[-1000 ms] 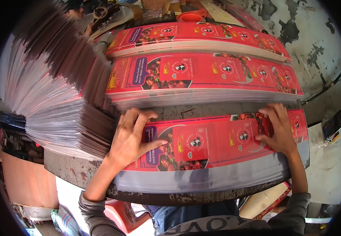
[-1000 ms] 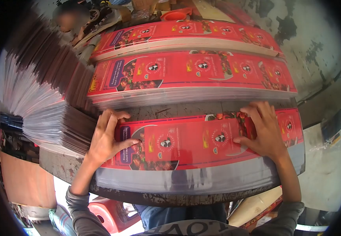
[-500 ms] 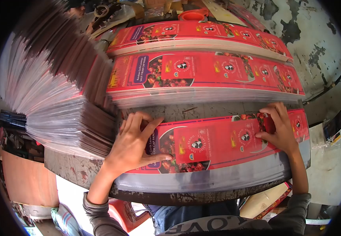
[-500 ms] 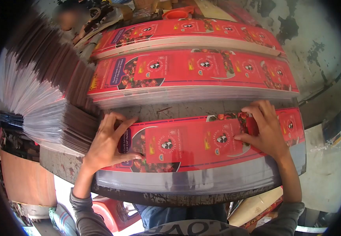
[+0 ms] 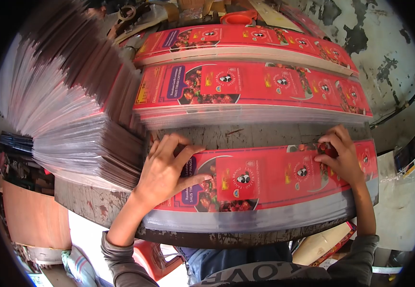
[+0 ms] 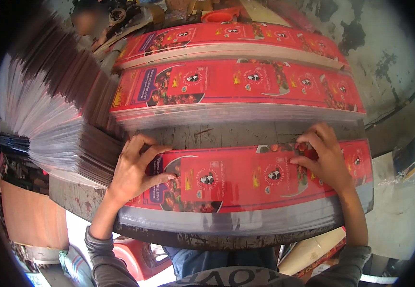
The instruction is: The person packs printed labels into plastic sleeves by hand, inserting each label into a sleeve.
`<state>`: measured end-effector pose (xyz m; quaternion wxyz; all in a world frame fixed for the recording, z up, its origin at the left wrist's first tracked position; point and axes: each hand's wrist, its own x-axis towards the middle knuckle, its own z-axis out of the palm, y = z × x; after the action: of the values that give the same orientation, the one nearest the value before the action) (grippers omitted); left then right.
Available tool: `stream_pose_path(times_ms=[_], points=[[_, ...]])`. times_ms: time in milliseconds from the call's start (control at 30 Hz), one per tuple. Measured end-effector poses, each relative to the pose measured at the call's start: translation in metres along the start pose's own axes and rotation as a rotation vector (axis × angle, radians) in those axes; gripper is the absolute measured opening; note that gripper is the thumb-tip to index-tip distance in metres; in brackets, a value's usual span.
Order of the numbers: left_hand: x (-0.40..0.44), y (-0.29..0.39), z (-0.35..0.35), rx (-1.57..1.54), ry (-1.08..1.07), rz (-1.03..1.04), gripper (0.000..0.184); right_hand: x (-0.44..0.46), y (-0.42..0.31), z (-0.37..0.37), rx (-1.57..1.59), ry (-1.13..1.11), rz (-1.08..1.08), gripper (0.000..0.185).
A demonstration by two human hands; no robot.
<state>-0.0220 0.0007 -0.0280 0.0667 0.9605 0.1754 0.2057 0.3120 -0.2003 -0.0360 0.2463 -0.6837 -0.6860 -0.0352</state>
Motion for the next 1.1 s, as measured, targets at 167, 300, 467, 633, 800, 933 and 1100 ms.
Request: stream_pose_path(times_ms=[167,300,467,633,800,933,1100], points=[[-0.0005,0.0035,-0.0007,0.056,0.027,0.023,0.048,0.0016,-0.0049,-0.0020,0.000,0.072,-0.006,0.038],[0.0000,0.0037,0.0001,0.058,0.043,0.038,0.046,0.0002,-0.0059,-0.0031,0.046,0.046,0.034,0.034],[0.0002,0.0035,0.0002,0.060,0.045,0.040,0.044,0.0016,-0.0055,-0.0013,0.080,0.074,-0.007,0.030],[-0.0001,0.0041,-0.0007,0.059,0.042,0.037,0.045,0.0028,-0.0067,-0.0020,0.098,0.073,-0.040,0.024],[-0.0001,0.0047,-0.0008,0.059,0.034,0.033,0.044,0.0027,-0.0058,-0.0018,0.092,0.079,-0.052,0.023],[0.0001,0.0050,-0.0012,0.054,0.030,0.031,0.043,0.0031,-0.0073,-0.0023,0.076,0.076,-0.028,0.022],[0.0002,0.0051,-0.0029,0.081,0.026,0.009,0.039,0.0017,-0.0057,-0.0009,0.026,0.085,-0.033,0.019]])
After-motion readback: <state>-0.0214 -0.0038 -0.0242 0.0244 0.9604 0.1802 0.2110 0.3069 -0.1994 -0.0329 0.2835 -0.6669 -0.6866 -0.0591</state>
